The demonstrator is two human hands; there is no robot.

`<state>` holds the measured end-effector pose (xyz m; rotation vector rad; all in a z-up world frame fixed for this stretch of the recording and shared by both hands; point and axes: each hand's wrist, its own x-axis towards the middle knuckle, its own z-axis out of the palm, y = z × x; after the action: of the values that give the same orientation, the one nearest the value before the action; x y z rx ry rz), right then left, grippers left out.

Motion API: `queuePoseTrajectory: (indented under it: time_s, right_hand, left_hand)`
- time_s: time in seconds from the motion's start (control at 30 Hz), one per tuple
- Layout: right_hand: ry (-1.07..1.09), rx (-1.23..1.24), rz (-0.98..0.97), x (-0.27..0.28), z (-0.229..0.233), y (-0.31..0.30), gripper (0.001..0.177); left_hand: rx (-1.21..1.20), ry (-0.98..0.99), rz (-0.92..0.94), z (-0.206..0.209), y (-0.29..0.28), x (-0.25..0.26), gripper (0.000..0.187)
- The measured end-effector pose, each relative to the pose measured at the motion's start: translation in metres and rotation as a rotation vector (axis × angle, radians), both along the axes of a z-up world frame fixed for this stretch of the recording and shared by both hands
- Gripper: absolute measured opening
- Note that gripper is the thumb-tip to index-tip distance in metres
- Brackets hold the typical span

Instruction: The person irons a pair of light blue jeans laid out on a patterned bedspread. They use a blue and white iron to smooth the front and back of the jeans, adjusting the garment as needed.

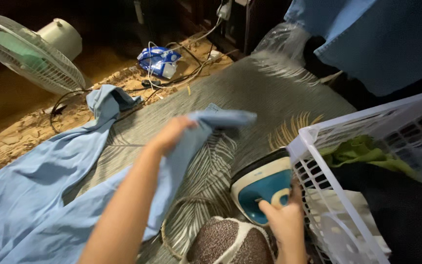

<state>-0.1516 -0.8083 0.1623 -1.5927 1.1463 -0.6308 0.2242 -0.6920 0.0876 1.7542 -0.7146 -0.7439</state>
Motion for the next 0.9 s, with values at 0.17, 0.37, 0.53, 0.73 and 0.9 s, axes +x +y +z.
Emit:
queuePoseTrajectory:
  time_s: [0.17,0.37,0.53,0.73,0.9]
  right_hand:
    - [0.013,-0.063,0.015,0.003,0.008,-0.002,0.090]
    - [-0.085,-0.336,0.029,0.004,0.007,0.008,0.077]
    - [-0.176,-0.193,0.013,0.012,-0.006,0.005,0.085]
    - [-0.124,0.020,-0.014,0.016,-0.005,-0.002,0.093]
    - [-0.032,-0.055,-0.010,0.015,0.001,0.000,0.092]
  left_hand:
    - [0.381,-0.286,0.461,0.030,0.028,0.002,0.044]
    - [0.206,-1.229,0.135,0.027,0.015,-0.066,0.043]
    - [0.587,-1.197,-0.200,-0.003,-0.015,-0.119,0.044]
    - [0.845,-1.305,0.187,-0.036,-0.010,-0.087,0.068]
    - [0.820,-1.016,0.212,-0.044,0.012,-0.040,0.031]
